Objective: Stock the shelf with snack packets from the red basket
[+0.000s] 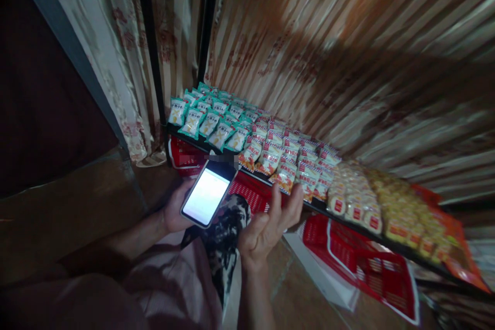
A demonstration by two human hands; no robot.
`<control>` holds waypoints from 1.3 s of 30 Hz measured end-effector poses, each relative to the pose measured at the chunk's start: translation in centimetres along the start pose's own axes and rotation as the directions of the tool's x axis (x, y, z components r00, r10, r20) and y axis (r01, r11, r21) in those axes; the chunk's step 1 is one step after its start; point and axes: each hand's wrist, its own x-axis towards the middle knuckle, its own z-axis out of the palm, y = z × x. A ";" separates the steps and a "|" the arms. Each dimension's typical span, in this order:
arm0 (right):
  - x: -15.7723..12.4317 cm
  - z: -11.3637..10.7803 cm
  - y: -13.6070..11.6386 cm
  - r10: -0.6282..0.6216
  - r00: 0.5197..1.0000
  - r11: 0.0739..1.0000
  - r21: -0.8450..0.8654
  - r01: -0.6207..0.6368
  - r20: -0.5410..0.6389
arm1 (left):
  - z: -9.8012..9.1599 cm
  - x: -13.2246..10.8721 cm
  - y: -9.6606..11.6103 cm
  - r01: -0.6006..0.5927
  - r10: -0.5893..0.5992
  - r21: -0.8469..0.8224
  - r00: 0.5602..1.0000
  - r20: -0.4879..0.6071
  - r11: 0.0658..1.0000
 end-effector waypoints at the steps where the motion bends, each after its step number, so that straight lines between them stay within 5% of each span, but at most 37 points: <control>1: -0.2 -0.1 0.0 -0.001 1.000 1.000 0.004 0.001 0.002 | 0.1 0.0 0.0 -0.008 0.008 0.002 1.000 0.004 1.000; 22: -2.9 -1.0 -1.1 0.185 0.980 0.978 0.080 -0.190 0.072 | 1.0 0.7 0.1 -0.060 0.057 0.029 0.993 0.102 0.998; 39: -3.6 -0.9 -2.2 0.148 0.981 0.975 0.151 -0.166 0.124 | 3.4 2.2 0.4 -0.077 0.078 -0.010 0.996 0.054 0.997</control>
